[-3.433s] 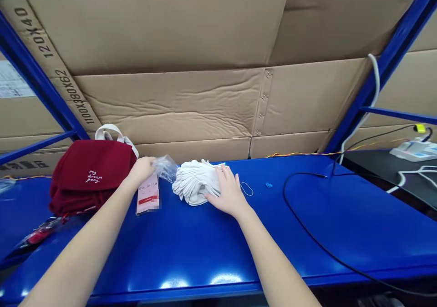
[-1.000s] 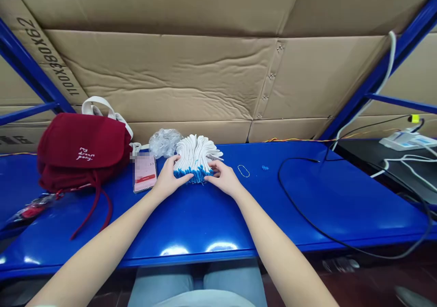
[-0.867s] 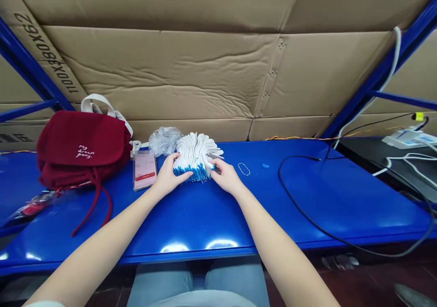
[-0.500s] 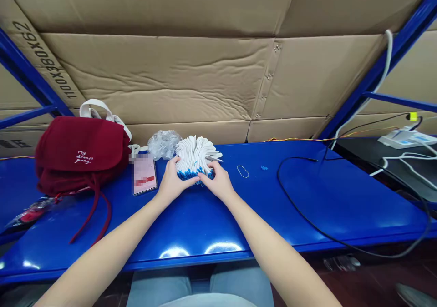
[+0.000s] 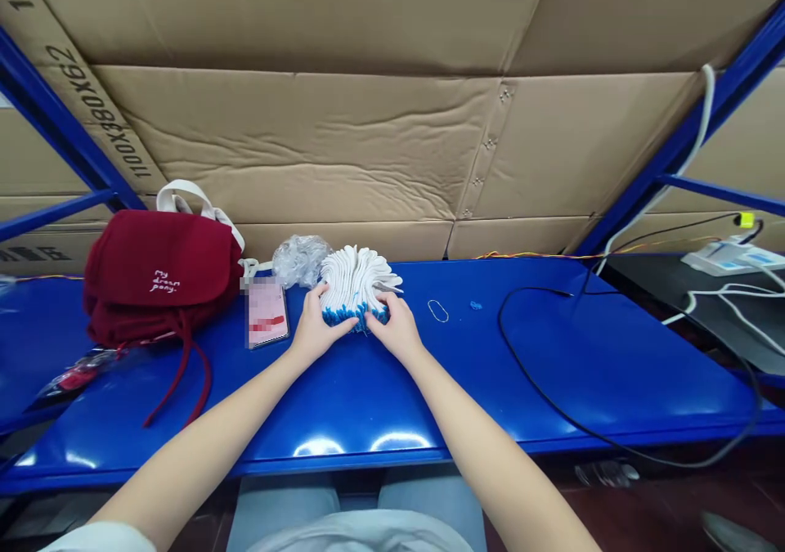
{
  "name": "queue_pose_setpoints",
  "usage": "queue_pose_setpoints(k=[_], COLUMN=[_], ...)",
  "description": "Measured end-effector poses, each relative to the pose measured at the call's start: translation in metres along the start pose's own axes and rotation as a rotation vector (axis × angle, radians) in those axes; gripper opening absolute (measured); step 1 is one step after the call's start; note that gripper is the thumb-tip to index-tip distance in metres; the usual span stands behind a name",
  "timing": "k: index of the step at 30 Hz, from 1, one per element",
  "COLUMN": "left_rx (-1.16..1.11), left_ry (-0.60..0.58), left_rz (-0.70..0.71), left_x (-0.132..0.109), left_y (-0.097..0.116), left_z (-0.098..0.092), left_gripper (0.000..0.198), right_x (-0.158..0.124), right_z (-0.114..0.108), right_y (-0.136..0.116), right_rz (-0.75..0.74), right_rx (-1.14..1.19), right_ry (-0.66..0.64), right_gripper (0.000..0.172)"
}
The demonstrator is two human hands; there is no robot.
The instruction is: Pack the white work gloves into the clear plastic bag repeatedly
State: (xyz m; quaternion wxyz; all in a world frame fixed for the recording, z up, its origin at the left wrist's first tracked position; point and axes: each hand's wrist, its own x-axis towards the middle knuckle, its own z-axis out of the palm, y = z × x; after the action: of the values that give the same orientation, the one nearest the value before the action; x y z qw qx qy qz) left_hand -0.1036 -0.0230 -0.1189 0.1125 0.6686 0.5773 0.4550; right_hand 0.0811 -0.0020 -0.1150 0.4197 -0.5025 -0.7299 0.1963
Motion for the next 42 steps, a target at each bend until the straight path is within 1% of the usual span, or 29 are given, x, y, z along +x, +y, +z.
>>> queue_pose_setpoints(k=[4, 7, 13, 17, 20, 22, 24, 26, 29, 33, 38, 42], left_rx=[-0.015, -0.019, -0.050, -0.054, -0.047, -0.053, -0.061, -0.064, -0.070, -0.087, -0.086, -0.076], left_ry=[-0.006, -0.004, -0.002, -0.022, -0.037, -0.044, -0.047, -0.046, -0.051, -0.048, -0.041, -0.094], left_rz=[0.001, 0.004, -0.001, -0.005, -0.011, -0.007, -0.002, -0.004, -0.015, -0.024, -0.022, -0.007], left_x=[-0.0009, -0.0011, -0.0006, -0.0005, -0.0001, 0.0002, 0.0006, 0.0008, 0.0006, -0.0002, -0.0009, 0.0009], left_y=[-0.0004, -0.0007, 0.0013, 0.0005, -0.0002, -0.0003, -0.0002, -0.0004, -0.0015, -0.0038, -0.0052, -0.0053], left_z=[-0.0009, -0.0005, -0.0009, -0.0019, -0.0032, -0.0042, -0.0051, -0.0055, -0.0051, -0.0031, -0.0022, -0.0067], left_gripper=[0.076, 0.076, 0.075, 0.075, 0.075, 0.074, 0.074, 0.074, 0.074, 0.075, 0.077, 0.076], right_x=[-0.0019, -0.0015, 0.0012, 0.0011, 0.0001, -0.0007, -0.0014, -0.0016, -0.0016, -0.0020, -0.0028, -0.0017], right_z=[-0.0002, 0.0010, 0.0019, -0.0005, -0.0002, 0.0009, 0.0021, 0.0026, 0.0021, 0.0026, 0.0057, 0.0031], right_y=[-0.0013, -0.0003, -0.0009, 0.0000, 0.0012, 0.0011, 0.0003, -0.0005, -0.0011, -0.0017, -0.0012, 0.0016], right_rz=[-0.005, 0.016, 0.109, 0.132, 0.109, 0.061, 0.019, 0.005, 0.012, 0.016, 0.002, 0.086], right_rx=[0.054, 0.052, 0.066, 0.086, 0.114, 0.114, 0.091, 0.070, 0.058, 0.052, 0.021, 0.056], right_ry=[-0.028, -0.022, 0.059, 0.043, 0.021, 0.004, 0.001, -0.003, -0.023, -0.027, -0.024, -0.036], right_gripper=[0.036, 0.033, 0.028, 0.026, 0.024, 0.029, 0.038, 0.044, 0.043, 0.036, 0.043, 0.041])
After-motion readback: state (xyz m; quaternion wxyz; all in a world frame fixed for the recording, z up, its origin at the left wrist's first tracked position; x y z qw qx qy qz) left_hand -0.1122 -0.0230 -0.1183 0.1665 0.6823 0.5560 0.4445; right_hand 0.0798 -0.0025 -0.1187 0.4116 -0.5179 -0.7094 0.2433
